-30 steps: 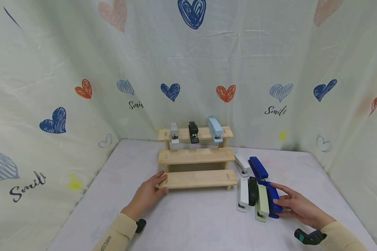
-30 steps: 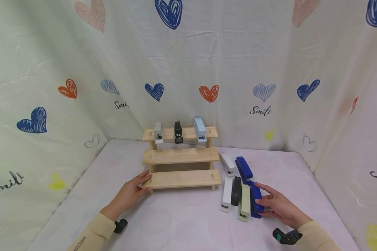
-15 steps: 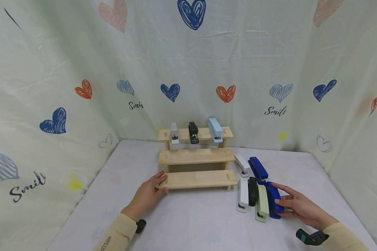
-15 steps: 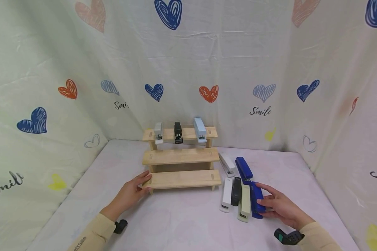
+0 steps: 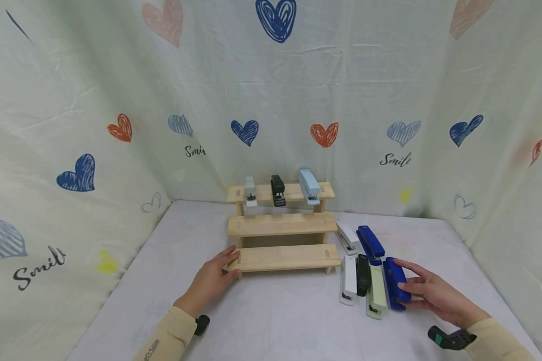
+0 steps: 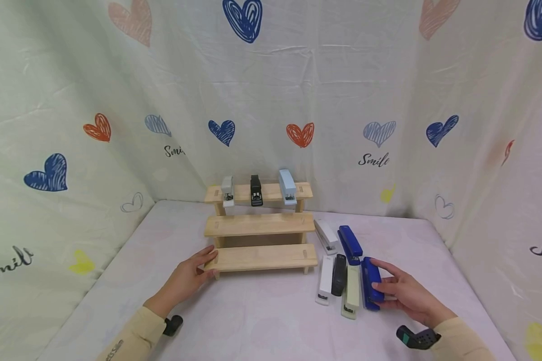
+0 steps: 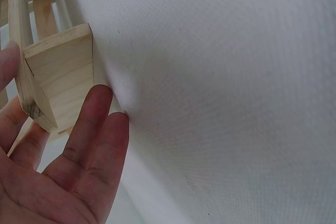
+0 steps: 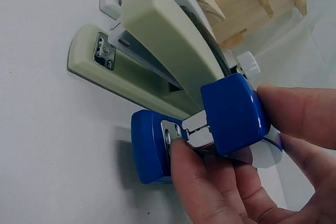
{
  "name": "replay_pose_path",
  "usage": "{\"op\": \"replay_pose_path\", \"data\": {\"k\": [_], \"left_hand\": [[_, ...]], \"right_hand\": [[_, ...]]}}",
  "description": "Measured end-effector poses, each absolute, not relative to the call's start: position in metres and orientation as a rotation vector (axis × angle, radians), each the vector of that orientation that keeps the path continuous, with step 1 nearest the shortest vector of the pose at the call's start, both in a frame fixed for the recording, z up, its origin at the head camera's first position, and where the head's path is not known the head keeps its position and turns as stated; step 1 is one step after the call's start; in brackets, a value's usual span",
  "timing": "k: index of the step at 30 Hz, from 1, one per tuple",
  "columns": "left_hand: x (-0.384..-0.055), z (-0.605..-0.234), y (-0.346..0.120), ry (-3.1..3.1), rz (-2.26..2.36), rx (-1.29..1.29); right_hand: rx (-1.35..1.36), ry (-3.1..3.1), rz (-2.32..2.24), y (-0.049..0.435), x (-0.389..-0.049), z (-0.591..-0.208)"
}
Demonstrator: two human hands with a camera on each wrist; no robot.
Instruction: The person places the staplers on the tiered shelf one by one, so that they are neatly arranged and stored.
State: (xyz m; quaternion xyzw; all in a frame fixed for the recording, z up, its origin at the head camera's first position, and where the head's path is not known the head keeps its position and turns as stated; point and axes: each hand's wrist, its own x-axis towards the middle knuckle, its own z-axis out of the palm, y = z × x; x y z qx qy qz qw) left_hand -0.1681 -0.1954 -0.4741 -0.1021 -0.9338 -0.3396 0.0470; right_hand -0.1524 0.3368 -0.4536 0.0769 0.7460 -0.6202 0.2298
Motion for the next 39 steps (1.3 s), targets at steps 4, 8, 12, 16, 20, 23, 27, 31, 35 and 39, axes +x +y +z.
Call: {"op": "replay_pose_path", "data": {"k": [4,8,12,16,20,23,27,31,35,39], "left_hand": [[-0.168,-0.473,-0.195,-2.853,-1.033,-0.309],[-0.168,-0.472,-0.195,-2.846,-1.04,-0.315],[-0.168,-0.472,-0.194,-2.842,-1.047,-0.321],[-0.168,-0.473,-0.195,-2.831,-1.05,-0.338],[-0.168,-0.473,-0.197,-2.823,-1.033,-0.35],[-0.167,-0.473,-0.196,-2.826,-1.023,-0.347],[-0.166,-0.473,-0.195,-2.831,-1.034,-0.338],[-0.166,-0.472,-0.194,-2.834,-1.047,-0.33],[-0.166,-0.472,-0.194,-2.837,-1.044,-0.325],[-0.168,-0.473,-0.195,-2.835,-1.032,-0.325]], "right_hand": [[0.183,2.113,-1.676,0.341,-0.154,-0.445],[0.121,2.167,-1.656,0.342,-0.157,-0.432],[0.046,2.185,-1.652,0.337,-0.162,-0.416],[-0.031,2.2,-1.645,0.326,-0.17,-0.399],[-0.105,2.194,-1.639,0.31,-0.179,-0.385],[-0.145,2.182,-1.633,0.295,-0.185,-0.377],[-0.183,2.169,-1.63,0.275,-0.19,-0.369],[-0.199,2.118,-1.65,0.258,-0.196,-0.366],[-0.216,2.074,-1.663,0.24,-0.201,-0.365],[-0.232,2.069,-1.657,0.219,-0.205,-0.363]]}}
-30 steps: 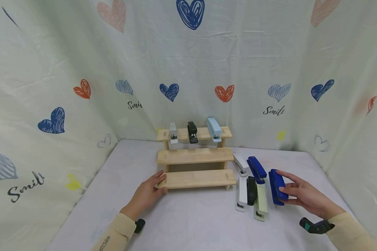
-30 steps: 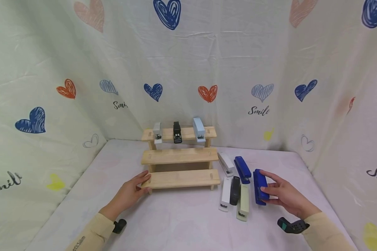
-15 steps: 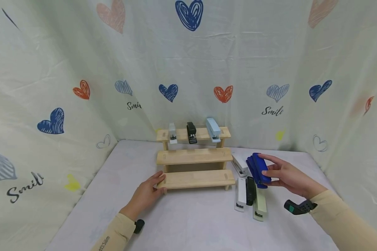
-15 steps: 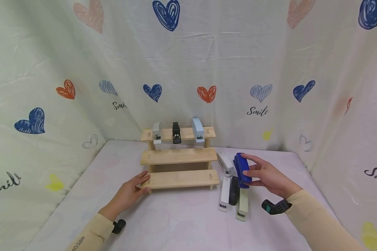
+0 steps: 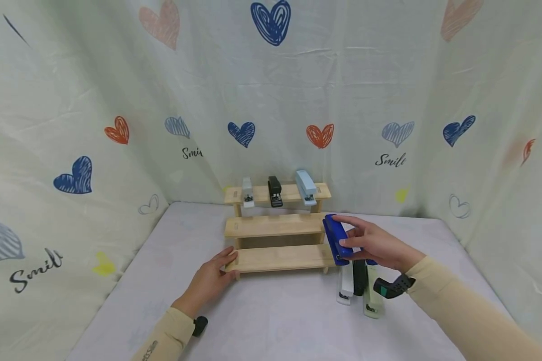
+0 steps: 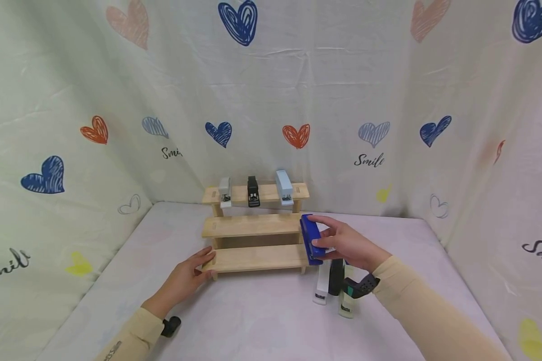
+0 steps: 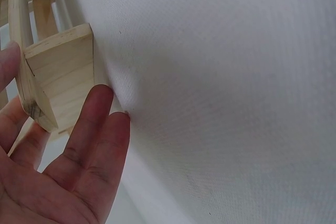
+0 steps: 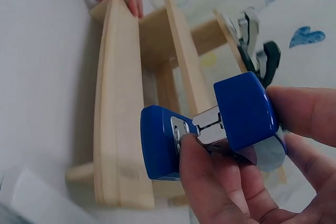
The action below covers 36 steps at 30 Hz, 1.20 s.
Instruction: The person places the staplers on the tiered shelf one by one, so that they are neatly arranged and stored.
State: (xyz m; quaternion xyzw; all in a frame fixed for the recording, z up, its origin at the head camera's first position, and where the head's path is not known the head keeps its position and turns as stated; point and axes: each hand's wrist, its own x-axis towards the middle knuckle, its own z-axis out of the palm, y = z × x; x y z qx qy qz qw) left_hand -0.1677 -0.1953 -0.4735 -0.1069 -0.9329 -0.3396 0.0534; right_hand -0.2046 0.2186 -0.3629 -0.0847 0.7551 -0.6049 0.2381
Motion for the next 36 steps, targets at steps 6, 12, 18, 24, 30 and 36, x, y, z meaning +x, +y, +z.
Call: {"op": "replay_pose_path", "data": {"k": [6,12,18,24,30,36], "left_hand": [[-0.167,-0.475,-0.198,-2.843,-1.028,-0.326],[-0.167,-0.475,-0.199,-2.84,-1.018,-0.332],[-0.167,-0.475,-0.2,-2.844,-1.029,-0.335],[-0.168,-0.475,-0.199,-2.834,-1.034,-0.352],[-0.169,-0.475,-0.198,-2.848,-1.022,-0.338],[-0.169,-0.472,-0.197,-2.852,-1.041,-0.345]], "right_hand": [[-0.29,2.016,-1.672,0.179,-0.209,-0.362],[-0.35,1.933,-1.705,0.136,-0.212,-0.362],[-0.362,1.924,-1.703,0.097,-0.219,-0.362],[-0.313,1.902,-1.733,0.067,-0.229,-0.367],[-0.3,1.91,-1.754,0.046,-0.236,-0.369],[-0.28,1.917,-1.764,0.035,-0.237,-0.368]]}}
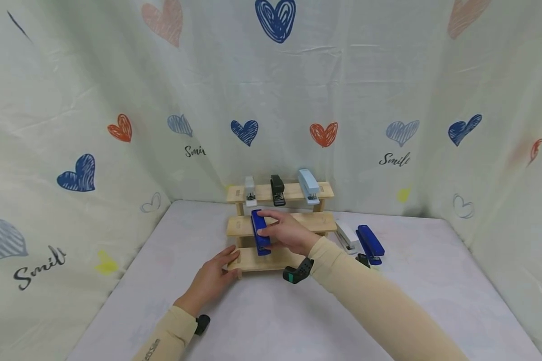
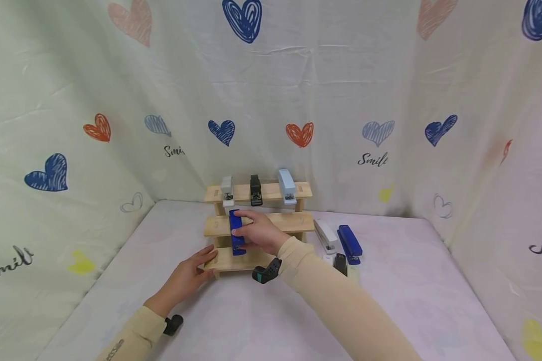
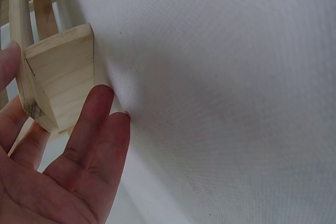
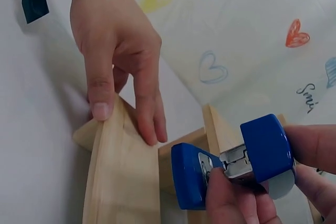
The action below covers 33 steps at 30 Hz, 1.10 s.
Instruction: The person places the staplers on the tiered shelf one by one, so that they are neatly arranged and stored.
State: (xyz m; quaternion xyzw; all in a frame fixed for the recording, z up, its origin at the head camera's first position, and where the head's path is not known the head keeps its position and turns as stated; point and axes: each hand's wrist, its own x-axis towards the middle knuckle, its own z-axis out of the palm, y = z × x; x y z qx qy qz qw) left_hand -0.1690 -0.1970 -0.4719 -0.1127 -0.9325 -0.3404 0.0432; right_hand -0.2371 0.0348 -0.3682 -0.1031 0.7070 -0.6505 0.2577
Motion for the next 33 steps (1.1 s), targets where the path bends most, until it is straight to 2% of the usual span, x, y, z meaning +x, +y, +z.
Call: {"op": "replay_pose_path", "data": {"k": [33], "left_hand": [[-0.17,-0.474,-0.199,-2.844,-1.039,-0.349]], "right_hand": [[-0.186,1.971,-1.978,0.013,-0.233,-0.38]]}}
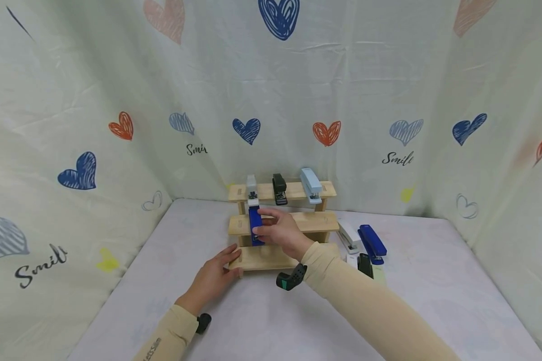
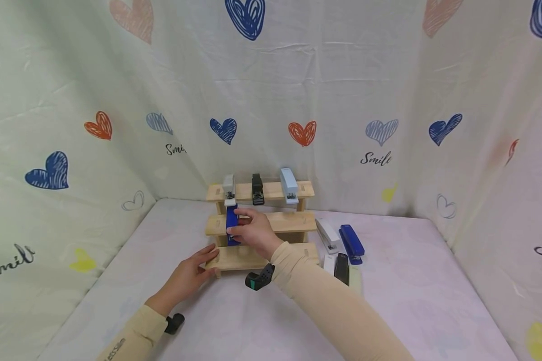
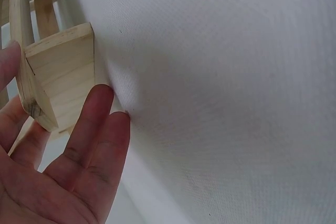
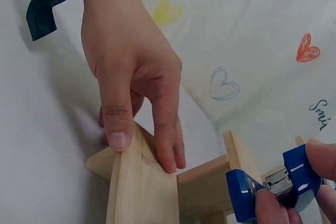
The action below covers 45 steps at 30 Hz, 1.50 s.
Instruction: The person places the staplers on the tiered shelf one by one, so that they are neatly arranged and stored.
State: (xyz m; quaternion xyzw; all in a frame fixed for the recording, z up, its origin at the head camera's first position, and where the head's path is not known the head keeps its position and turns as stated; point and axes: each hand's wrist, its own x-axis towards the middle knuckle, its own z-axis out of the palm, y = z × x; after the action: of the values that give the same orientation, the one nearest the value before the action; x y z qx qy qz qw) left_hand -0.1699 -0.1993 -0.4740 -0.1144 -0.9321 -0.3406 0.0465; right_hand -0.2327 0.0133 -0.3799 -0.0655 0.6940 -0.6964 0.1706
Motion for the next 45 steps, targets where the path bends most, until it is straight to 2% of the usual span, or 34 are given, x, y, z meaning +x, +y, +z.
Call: {"op": "replay_pose_path", "data": {"k": [45], "left_hand": [[-0.1689,-0.4717,-0.1966,-2.867,-1.025,-0.308]], "right_hand": [[-0.206,1.99,-1.984,0.0108,-0.2348,-0.3808]]}}
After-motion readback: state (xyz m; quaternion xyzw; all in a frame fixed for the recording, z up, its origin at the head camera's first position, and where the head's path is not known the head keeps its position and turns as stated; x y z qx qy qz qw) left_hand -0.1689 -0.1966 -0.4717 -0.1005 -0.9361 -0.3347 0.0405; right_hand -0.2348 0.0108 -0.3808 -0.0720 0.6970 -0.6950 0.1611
